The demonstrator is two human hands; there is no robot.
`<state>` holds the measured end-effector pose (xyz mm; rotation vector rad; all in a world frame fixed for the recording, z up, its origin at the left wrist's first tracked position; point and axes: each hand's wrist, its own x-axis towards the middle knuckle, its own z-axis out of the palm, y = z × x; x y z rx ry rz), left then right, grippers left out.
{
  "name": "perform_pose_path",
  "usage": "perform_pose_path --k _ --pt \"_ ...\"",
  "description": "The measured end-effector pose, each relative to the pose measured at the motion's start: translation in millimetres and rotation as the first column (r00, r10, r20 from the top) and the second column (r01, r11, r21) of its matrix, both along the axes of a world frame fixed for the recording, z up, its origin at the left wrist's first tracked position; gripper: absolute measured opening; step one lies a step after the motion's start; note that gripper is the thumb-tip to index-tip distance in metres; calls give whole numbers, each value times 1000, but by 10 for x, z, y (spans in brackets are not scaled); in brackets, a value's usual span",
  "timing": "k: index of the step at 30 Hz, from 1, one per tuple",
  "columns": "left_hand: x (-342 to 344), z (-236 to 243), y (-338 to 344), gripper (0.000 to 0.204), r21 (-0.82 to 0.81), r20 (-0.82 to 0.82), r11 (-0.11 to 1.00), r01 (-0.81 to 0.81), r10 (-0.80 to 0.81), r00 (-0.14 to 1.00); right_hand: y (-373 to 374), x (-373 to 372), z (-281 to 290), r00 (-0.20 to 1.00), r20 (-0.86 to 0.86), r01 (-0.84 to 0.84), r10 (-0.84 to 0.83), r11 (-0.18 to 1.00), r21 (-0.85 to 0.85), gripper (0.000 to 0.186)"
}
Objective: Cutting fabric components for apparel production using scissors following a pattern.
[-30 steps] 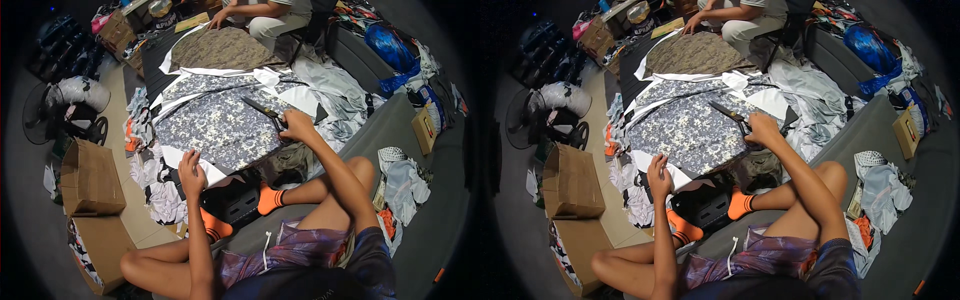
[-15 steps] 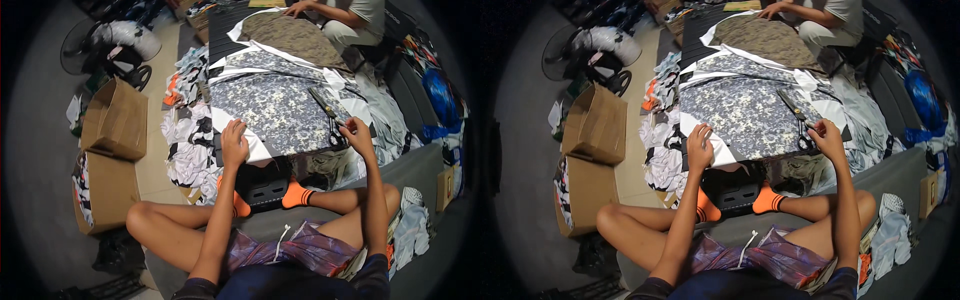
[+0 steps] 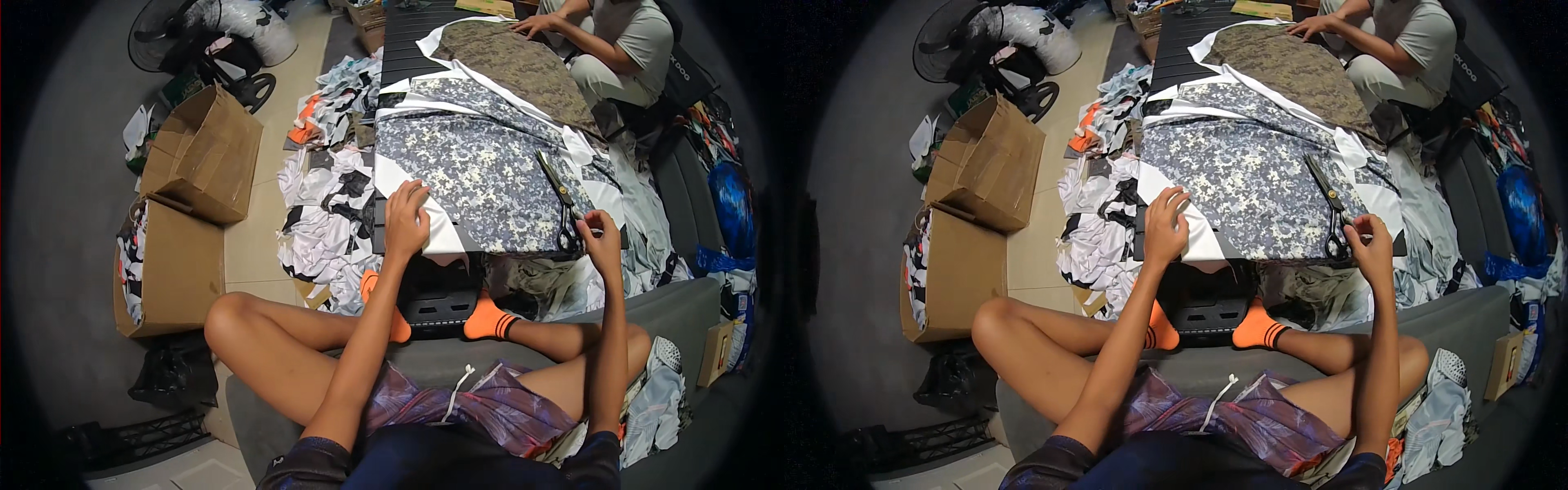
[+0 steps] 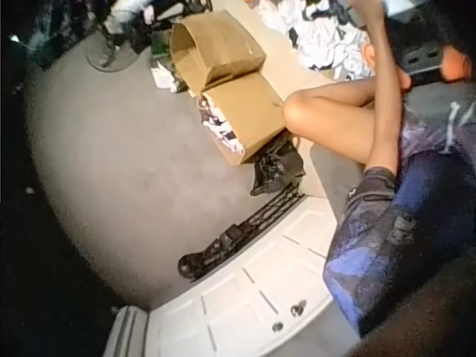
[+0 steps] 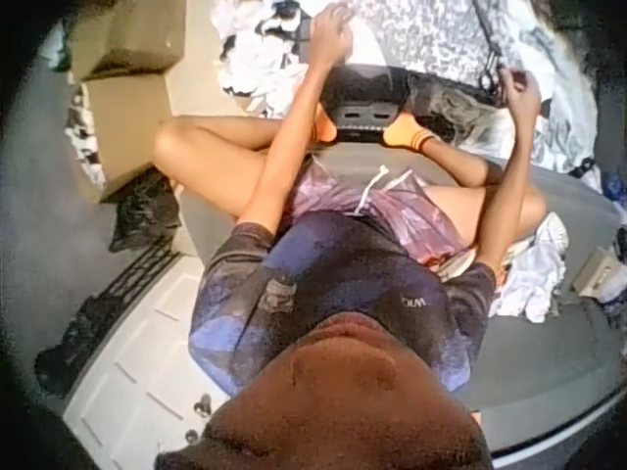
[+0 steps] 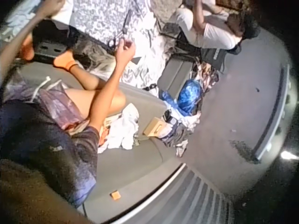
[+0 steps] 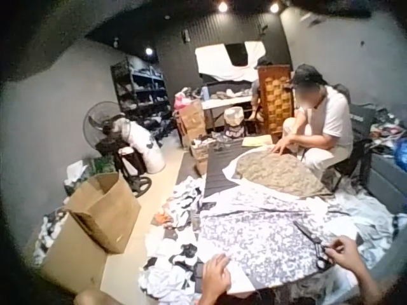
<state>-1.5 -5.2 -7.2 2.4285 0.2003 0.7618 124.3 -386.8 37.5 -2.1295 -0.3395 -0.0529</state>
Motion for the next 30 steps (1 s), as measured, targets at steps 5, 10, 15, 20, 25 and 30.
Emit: perform_pose_path --k 5,10,15,20,25,30 --pt "2 -7 -6 41 4 1 1000 8 -8 1000 -137 280 -70 983 174 77 -55 990 -118 24" --pt "105 -59 51 39 -78 19 996 -36 38 999 -130 798 -118 975 200 -113 100 992 57 41" --pt "790 -25 612 31 40 91 996 -76 72 993 1 821 -286 968 85 -185 235 904 -386 72" --pt "1957 -179 1072 49 353 -317 921 -166 285 904 29 640 -342 986 -6 -147 164 867 -477 85" --pt "2974 -318 654 55 393 -285 914 98 20 958 98 408 -318 998 -3 -58 65 872 -486 81" --pt "3314 -348 -1 48 433 -399 785 443 -274 875 169 255 -358 1000 2 21 -22 877 -480 76"
